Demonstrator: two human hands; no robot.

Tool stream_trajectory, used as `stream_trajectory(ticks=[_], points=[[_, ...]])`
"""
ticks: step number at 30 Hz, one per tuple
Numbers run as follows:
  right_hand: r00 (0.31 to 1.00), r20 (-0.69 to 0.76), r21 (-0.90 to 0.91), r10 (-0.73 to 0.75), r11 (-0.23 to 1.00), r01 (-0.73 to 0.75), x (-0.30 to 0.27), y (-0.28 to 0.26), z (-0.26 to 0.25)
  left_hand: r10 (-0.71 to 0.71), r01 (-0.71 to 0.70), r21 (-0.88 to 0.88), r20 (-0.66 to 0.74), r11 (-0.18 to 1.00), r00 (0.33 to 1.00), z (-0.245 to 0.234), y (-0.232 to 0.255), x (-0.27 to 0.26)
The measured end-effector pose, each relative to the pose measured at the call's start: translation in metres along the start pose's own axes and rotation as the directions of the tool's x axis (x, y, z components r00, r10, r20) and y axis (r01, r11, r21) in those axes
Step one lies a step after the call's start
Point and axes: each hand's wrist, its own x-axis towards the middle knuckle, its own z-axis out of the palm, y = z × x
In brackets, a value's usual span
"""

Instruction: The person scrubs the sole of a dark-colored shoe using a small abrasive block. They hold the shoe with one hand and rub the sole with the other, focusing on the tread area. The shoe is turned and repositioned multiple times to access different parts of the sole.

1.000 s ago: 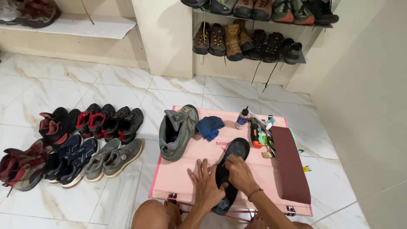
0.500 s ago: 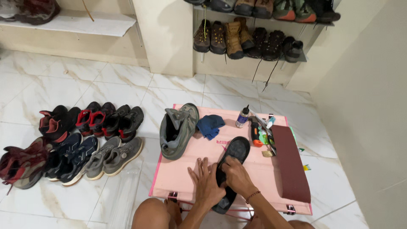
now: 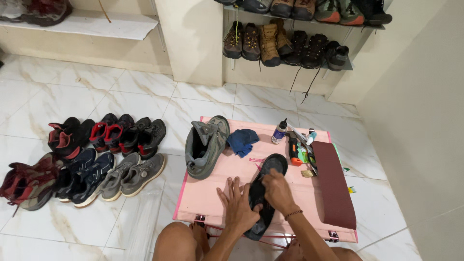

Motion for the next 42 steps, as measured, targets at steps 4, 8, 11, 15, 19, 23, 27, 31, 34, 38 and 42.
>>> stream_trajectory(ticks=[4, 8, 11, 15, 19, 23, 27, 31, 34, 38, 42], points=[[0.972, 0.016, -0.002, -0.236, 0.972, 0.236, -0.006, -0.006, 0.017, -0.064, 0.059, 0.039, 0.135, 0.997, 0.989, -0.004, 0.002, 0.002], [0.997, -0.022, 0.016, -0.069, 0.997, 0.069, -0.007, -0.007, 0.019, 0.017, -0.017, 0.008, -0.026, 1.000, 1.000, 0.002, -0.005, -0.003], [0.998, -0.049, 0.022, -0.046, 0.999, 0.047, -0.018, -0.017, 0.017, -0.017, 0.016, 0.015, 0.078, 1.000, 0.997, -0.006, 0.002, -0.001], [0.992, -0.116, -0.129, 0.044, 0.990, -0.058, -0.011, -0.004, 0.017, 0.005, -0.005, -0.003, -0.019, 1.000, 1.000, 0.007, -0.005, 0.001], [0.981, -0.175, -0.153, 0.085, 0.982, -0.112, -0.018, -0.019, 0.023, -0.012, 0.012, 0.002, 0.010, 1.000, 1.000, 0.003, 0.000, -0.004], [0.995, -0.088, -0.120, -0.035, 0.992, 0.024, -0.020, -0.023, 0.020, -0.020, 0.017, 0.039, 0.072, 0.999, 0.997, 0.000, 0.000, 0.004], [0.968, -0.227, -0.128, 0.108, 0.982, -0.140, -0.005, -0.012, 0.026, -0.014, 0.014, 0.005, 0.022, 1.000, 1.000, 0.003, -0.002, 0.002], [0.982, -0.177, 0.072, 0.059, 0.996, -0.047, -0.014, -0.023, 0.017, 0.003, -0.004, 0.037, 0.019, 0.999, 1.000, 0.005, -0.001, -0.002], [0.997, -0.059, 0.018, 0.045, 0.999, -0.044, -0.005, -0.009, 0.015, 0.004, -0.002, 0.049, -0.029, 0.999, 1.000, 0.003, -0.001, 0.000], [0.962, -0.158, 0.048, 0.222, 0.975, -0.217, -0.004, -0.014, 0.024, -0.021, 0.019, 0.065, 0.034, 0.998, 0.999, 0.010, -0.005, 0.002], [1.000, -0.026, -0.008, 0.016, 1.000, -0.016, -0.012, -0.019, 0.020, -0.060, 0.052, 0.093, 0.081, 0.994, 0.995, 0.006, -0.003, 0.005]])
